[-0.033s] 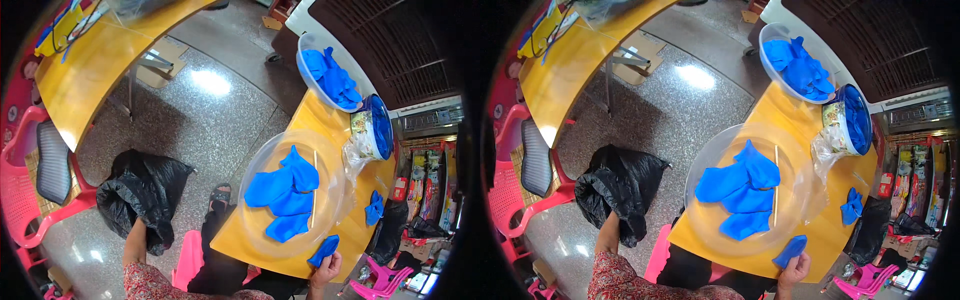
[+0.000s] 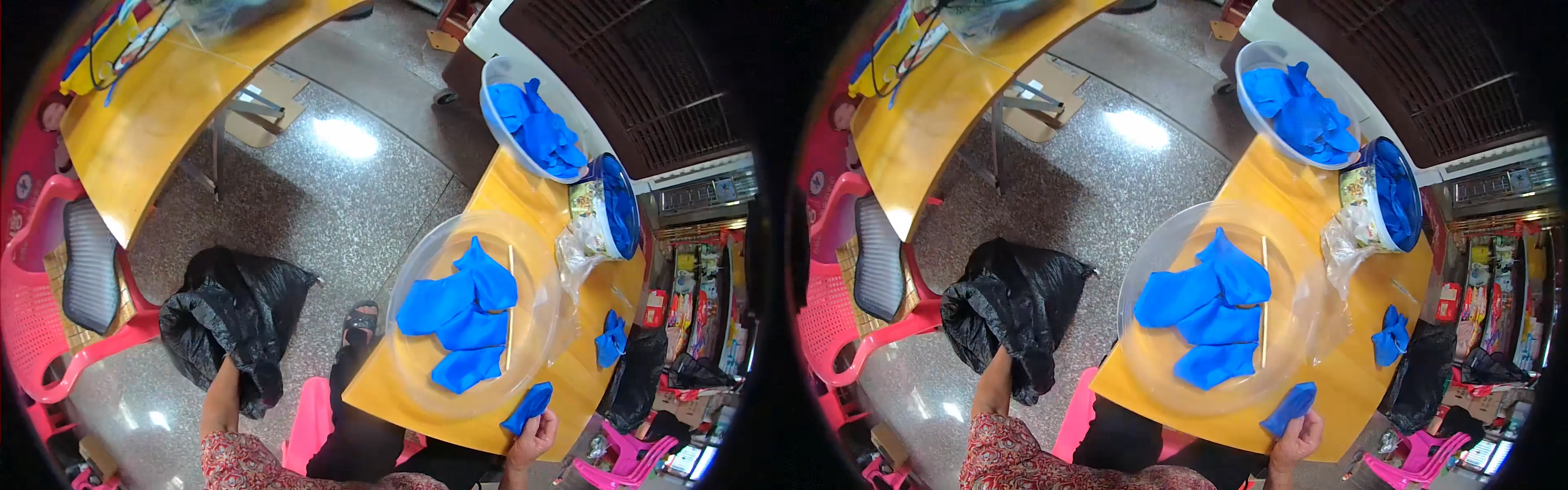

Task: The person sits at a table and wraps small white objects in blue fabric. They pick up a blue cloth, place a white object inside, fold the fabric around it, and tie the ends to form a small bundle. The finished bundles are placed on a clear plastic plate on the table.

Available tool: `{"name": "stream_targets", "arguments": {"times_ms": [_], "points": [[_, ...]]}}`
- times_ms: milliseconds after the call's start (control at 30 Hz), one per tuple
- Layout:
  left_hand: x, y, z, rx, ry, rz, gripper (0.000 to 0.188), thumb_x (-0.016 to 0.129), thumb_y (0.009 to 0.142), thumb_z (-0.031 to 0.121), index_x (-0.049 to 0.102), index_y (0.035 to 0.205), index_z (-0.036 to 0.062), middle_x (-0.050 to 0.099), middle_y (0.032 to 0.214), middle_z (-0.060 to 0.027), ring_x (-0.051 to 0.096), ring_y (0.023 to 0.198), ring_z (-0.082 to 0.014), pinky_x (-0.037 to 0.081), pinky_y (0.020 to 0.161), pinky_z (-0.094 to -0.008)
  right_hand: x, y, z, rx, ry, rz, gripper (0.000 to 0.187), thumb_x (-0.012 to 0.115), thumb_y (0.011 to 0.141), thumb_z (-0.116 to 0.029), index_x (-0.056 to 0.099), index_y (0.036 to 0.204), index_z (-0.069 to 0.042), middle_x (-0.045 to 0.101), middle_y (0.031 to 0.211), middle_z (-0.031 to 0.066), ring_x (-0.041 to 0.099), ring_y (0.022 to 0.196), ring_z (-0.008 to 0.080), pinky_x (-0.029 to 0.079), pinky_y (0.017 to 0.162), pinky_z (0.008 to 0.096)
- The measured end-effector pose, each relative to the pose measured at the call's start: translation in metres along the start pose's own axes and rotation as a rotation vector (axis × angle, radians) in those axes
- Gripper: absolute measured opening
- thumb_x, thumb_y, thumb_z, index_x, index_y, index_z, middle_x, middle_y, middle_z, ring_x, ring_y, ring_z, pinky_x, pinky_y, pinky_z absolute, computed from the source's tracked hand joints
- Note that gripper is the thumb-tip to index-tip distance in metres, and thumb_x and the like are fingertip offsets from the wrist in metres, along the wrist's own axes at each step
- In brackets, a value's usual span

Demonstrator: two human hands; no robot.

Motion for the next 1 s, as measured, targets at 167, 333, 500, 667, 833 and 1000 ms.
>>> {"name": "stream_targets", "arguments": {"times_ms": [167,333,500,667,833,1000], "points": [[-0.040,-0.020,-0.013,-0.054,-0.569,-0.144,0.043,0.042,0.098,0.036,0.065,0.112,0.0031,0.066,0.110,-0.0092,0.061,0.098,-0.0237,0.047,0.089,-0.0320,0.006,0.001,-0.003,-0.037,0.048,-0.004,0.011,0.052,0.096,-0.002,0.057,0.105,0.002,0.060,0.092,0.0028,0.054,0.079,0.0069,0.045,0.070,0.0217],[-0.043,-0.096,0.097,0.309,-0.828,-0.148,0.036,0.045,0.098,0.027,0.061,0.115,0.0000,0.066,0.107,-0.0071,0.062,0.093,-0.0212,0.047,0.088,-0.0334,0.003,0.006,0.001,-0.059,0.011,-0.068,0.010,0.052,0.097,-0.003,0.057,0.105,0.001,0.059,0.090,0.0017,0.052,0.076,0.0057,0.042,0.066,0.0202],[-0.080,-0.199,0.162,0.391,-0.596,-0.067,0.017,0.067,0.078,0.006,0.062,0.094,0.0053,0.060,0.079,-0.0014,0.053,0.059,-0.0099,0.034,0.038,-0.0246,0.007,0.007,0.003,-0.093,0.058,-0.094,0.011,0.054,0.097,-0.006,0.058,0.104,0.001,0.058,0.089,0.0000,0.049,0.072,0.0040,0.038,0.060,0.0180],[-0.104,-0.275,0.214,0.580,-0.773,-0.184,0.025,0.068,0.078,0.001,0.061,0.101,0.0078,0.060,0.084,-0.0001,0.054,0.059,-0.0091,0.035,0.039,-0.0221,0.008,0.006,0.000,-0.040,0.197,-0.132,0.011,0.054,0.098,-0.008,0.059,0.104,0.000,0.059,0.087,-0.0010,0.048,0.068,0.0028,0.037,0.055,0.0174],[-0.107,-0.339,0.285,0.730,-0.815,-0.282,0.023,0.066,0.076,-0.001,0.059,0.096,0.0081,0.056,0.080,0.0021,0.046,0.053,-0.0069,0.031,0.039,-0.0220,0.008,0.009,0.003,-0.043,0.200,-0.117,0.010,0.055,0.097,-0.007,0.060,0.104,-0.001,0.058,0.081,-0.0023,0.046,0.060,0.0019,0.035,0.049,0.0177],[-0.079,-0.406,0.379,0.958,-0.727,-0.569,0.026,0.066,0.076,0.002,0.061,0.101,0.0067,0.057,0.077,0.0011,0.048,0.052,-0.0077,0.034,0.040,-0.0214,0.007,0.010,0.014,-0.021,0.263,-0.112,0.011,0.059,0.093,0.000,0.061,0.104,0.003,0.061,0.087,0.0010,0.053,0.070,0.0042,0.044,0.060,0.0192]]}}
Point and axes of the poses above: each hand's wrist, its own y-axis towards the middle knuckle, its own x-axis out of the palm, z = x × y, the point moved 3 cm from there along y, towards the middle knuckle
